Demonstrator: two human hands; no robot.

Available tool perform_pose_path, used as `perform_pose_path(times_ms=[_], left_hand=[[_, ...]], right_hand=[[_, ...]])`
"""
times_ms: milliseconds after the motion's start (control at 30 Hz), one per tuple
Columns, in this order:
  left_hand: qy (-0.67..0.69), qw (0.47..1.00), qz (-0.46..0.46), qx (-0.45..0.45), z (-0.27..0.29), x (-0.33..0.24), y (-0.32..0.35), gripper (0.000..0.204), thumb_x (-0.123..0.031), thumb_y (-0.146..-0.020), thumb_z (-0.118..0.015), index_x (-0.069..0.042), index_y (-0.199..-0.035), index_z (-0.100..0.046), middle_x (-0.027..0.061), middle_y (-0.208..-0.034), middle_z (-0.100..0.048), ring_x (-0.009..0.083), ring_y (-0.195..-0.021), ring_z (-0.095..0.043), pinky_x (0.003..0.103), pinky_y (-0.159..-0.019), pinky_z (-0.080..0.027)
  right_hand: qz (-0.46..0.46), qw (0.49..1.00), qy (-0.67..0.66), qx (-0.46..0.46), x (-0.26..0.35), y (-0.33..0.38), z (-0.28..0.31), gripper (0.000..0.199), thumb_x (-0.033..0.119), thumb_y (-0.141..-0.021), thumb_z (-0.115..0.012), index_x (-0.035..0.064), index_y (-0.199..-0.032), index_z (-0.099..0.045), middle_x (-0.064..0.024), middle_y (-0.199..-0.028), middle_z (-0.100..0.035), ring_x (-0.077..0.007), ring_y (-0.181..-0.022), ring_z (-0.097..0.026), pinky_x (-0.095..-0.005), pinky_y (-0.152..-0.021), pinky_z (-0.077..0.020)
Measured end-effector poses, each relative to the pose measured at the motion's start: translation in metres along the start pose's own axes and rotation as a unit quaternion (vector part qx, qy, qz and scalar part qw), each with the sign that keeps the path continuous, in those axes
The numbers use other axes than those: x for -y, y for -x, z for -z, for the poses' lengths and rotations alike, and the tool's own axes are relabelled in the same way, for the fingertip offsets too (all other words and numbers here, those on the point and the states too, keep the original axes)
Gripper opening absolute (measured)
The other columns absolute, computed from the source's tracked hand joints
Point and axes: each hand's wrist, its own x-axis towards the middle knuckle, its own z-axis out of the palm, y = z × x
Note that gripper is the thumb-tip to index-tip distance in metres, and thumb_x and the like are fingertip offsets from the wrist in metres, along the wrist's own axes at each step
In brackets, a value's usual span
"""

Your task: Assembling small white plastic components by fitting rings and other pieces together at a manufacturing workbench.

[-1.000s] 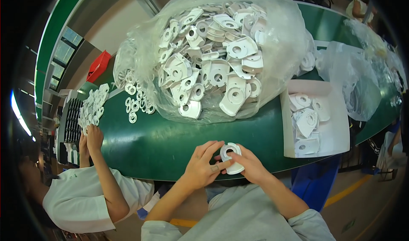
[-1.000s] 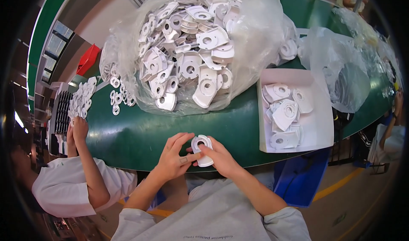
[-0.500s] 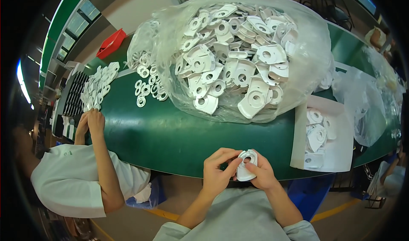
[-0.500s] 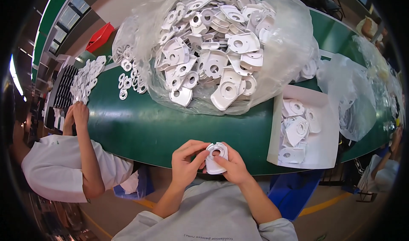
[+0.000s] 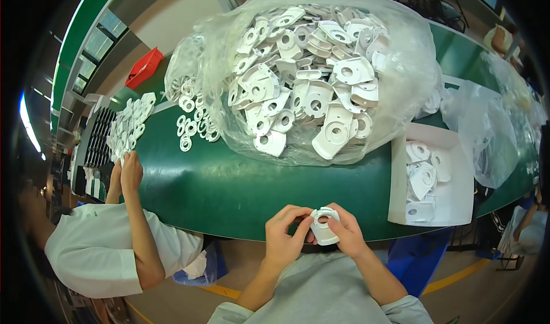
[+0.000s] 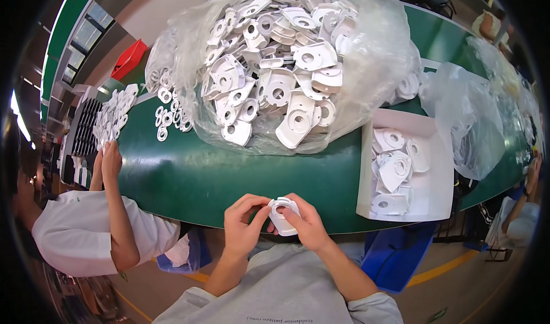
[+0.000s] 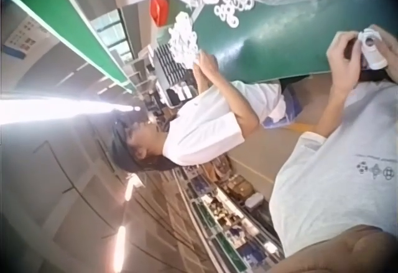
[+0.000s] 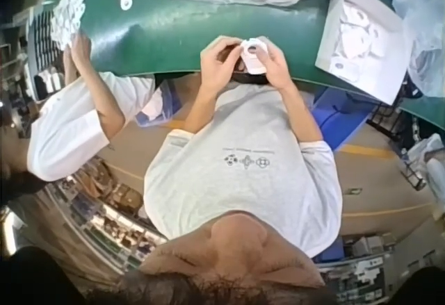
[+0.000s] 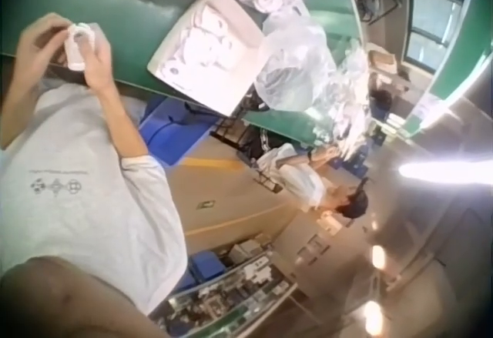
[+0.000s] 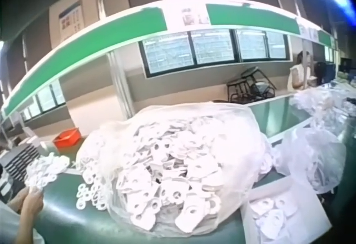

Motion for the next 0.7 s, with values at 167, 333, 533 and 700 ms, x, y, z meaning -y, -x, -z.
perform_pose_path(times_ms=[167, 333, 533, 700], left_hand=[[0.006, 0.999, -0.038, 0.029, 0.004, -0.012, -0.007, 0.022, 0.008, -0.077, -0.064, 0.004, -0.099, -0.066, 0.0094, -0.089, -0.059, 0.0136, -0.073, -0.057, 0.023, -0.064, -0.046], [0.034, 0.998, -0.008, 0.06, 0.005, -0.007, -0.007, 0.019, 0.007, -0.076, -0.065, 0.001, -0.093, -0.07, 0.0086, -0.085, -0.059, 0.0125, -0.072, -0.055, 0.023, -0.063, -0.044], [0.043, 0.998, 0.026, 0.029, -0.003, -0.002, -0.004, 0.021, 0.005, -0.073, -0.069, 0.002, -0.094, -0.068, 0.0079, -0.088, -0.059, 0.0127, -0.074, -0.057, 0.024, -0.064, -0.046], [-0.065, 0.996, 0.008, 0.057, -0.008, -0.016, -0.005, 0.042, 0.003, -0.069, -0.074, 0.0, -0.109, -0.061, 0.0075, -0.096, -0.056, 0.0146, -0.085, -0.058, 0.025, -0.073, -0.048]], right_hand=[[-0.005, 0.998, 0.059, -0.008, -0.001, -0.001, -0.005, 0.024, 0.017, -0.099, -0.04, -0.002, -0.102, -0.054, -0.0085, -0.087, -0.062, -0.0133, -0.069, -0.063, -0.0256, -0.061, -0.0517], [0.003, 0.991, 0.129, 0.03, -0.002, -0.001, 0.0, 0.027, 0.018, -0.1, -0.04, -0.0035, -0.098, -0.056, -0.009, -0.084, -0.063, -0.0131, -0.067, -0.061, -0.0247, -0.061, -0.0495], [-0.009, 0.991, 0.132, -0.023, 0.001, 0.0, -0.007, 0.03, 0.021, -0.1, -0.038, -0.0033, -0.094, -0.056, -0.0069, -0.082, -0.063, -0.0096, -0.065, -0.06, -0.0243, -0.058, -0.0494], [0.035, 0.993, 0.083, -0.081, -0.016, -0.009, -0.001, 0.043, 0.033, -0.102, -0.031, -0.0021, -0.098, -0.056, -0.0083, -0.086, -0.062, -0.0117, -0.066, -0.061, -0.0252, -0.059, -0.0502]])
